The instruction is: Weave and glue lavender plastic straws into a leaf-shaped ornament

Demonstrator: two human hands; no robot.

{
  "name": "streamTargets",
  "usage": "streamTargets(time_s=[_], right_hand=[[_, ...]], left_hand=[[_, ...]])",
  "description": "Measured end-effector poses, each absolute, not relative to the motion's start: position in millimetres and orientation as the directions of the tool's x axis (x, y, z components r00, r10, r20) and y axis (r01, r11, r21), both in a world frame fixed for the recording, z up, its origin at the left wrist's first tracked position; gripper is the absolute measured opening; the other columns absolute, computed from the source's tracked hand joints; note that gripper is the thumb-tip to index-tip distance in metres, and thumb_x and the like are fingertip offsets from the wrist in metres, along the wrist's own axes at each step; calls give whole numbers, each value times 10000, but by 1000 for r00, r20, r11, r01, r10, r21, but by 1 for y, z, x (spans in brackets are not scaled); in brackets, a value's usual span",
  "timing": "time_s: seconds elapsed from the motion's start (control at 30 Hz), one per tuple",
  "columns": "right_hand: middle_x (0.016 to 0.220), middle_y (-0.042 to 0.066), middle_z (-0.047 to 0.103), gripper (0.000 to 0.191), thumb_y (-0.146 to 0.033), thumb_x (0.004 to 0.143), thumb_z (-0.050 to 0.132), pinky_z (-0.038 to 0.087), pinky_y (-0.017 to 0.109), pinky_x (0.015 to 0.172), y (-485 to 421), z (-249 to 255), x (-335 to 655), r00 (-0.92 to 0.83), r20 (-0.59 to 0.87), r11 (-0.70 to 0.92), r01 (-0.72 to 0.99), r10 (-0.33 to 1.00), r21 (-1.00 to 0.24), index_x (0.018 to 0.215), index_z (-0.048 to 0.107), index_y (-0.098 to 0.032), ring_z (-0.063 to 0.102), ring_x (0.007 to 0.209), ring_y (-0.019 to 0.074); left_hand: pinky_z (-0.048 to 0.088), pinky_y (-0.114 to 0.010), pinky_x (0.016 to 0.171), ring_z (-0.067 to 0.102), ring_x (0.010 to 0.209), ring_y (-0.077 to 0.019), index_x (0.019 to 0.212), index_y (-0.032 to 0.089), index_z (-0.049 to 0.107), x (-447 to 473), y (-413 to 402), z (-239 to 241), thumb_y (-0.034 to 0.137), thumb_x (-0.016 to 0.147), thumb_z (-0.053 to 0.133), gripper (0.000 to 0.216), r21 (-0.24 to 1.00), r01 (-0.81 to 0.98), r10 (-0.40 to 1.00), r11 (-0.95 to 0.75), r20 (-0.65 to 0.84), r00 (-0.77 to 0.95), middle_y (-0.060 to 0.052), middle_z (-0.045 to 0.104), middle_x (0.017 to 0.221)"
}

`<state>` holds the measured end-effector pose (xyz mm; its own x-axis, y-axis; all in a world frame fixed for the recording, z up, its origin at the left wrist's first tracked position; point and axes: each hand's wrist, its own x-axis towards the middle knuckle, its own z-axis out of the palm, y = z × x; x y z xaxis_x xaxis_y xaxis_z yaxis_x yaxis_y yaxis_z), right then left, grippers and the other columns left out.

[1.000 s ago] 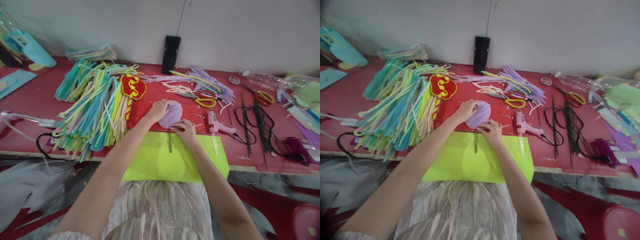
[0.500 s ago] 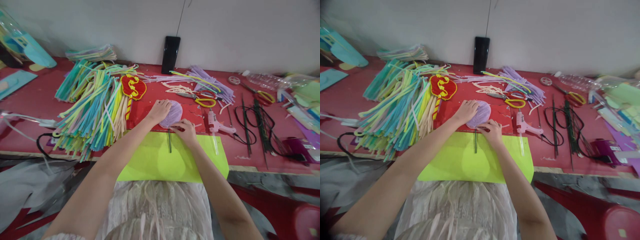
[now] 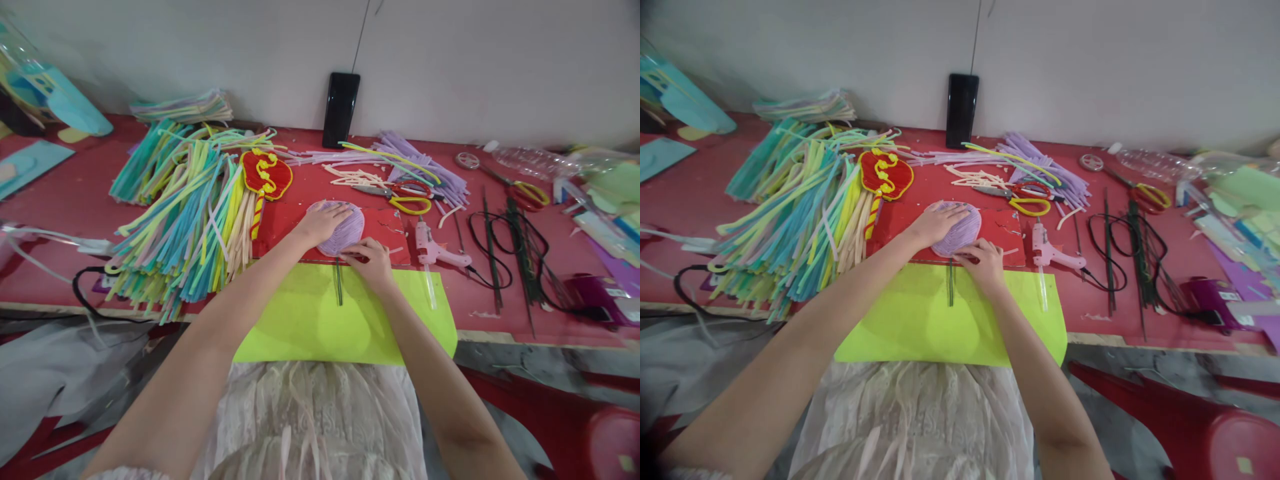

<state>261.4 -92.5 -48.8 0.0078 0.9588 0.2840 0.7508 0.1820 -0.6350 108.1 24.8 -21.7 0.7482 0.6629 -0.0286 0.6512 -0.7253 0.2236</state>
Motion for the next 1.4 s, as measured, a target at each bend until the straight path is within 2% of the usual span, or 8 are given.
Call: streamTargets(time_s=[0.2,0.47,0.7,0.9,1.1,1.23,1.33,1.4], right_hand=[[850,18,663,170,-449,815,645,350,392,841,-92,-51,262,0,301,196,758,954,-623,847,746,-315,606,873,201],[870,19,674,172,-456,802,660,343,406,852,-91,-52,263,1,286,189,747,958,-637,832,744,-310,608,891,210],[845,21,662,183,-463,809,650,348,397,837,-92,-49,262,4,297,194,751,955,-632,833,746,-309,606,867,203],[839,16,657,168,-453,797,668,346,390,834,-92,-50,262,3,311,203,752,950,-627,832,749,-309,605,858,197],[833,22,658,206,-477,804,650,340,383,830,-92,-50,262,0,308,200,759,952,-619,832,750,-299,600,856,196],[842,20,660,176,-451,792,673,341,378,829,-91,-52,263,-5,308,206,755,951,-623,835,751,-299,600,866,197],[841,18,658,157,-429,789,683,344,378,830,-91,-53,264,-6,306,207,749,952,-630,835,752,-296,602,860,195],[842,16,659,157,-429,797,675,342,384,844,-91,-53,263,-7,299,206,740,954,-640,830,752,-297,605,854,192]], left_hand=[[158,-445,1180,316,1404,-148,1436,290,350,107,29,-25,165,965,253,497,259,648,667,-716,-20,745,-5,337,1526],[180,-400,1180,301,1410,-149,1439,281,342,107,37,-34,182,971,257,486,319,629,660,-708,-17,751,-14,332,1531],[191,-364,1173,312,1402,-133,1444,236,329,104,36,-34,154,961,227,501,376,607,664,-701,30,747,-31,359,1518],[190,-374,1173,301,1408,-156,1455,227,303,103,34,-31,211,953,334,503,386,577,641,-720,51,766,-40,374,1509],[210,-353,1169,344,1383,-171,1433,186,352,104,34,-34,132,914,320,523,396,603,678,-693,71,732,-66,398,1492],[225,-366,1169,366,1374,-181,1406,204,401,101,37,-38,110,885,334,533,541,533,689,-650,124,714,-63,432,1471],[250,-381,1162,340,1396,-177,1423,240,359,91,41,-35,162,889,390,540,763,293,707,-576,285,648,-65,383,1503],[292,-400,1135,340,1397,-194,1424,247,333,80,41,-29,227,917,400,512,837,110,737,-536,400,545,-81,363,1513]])
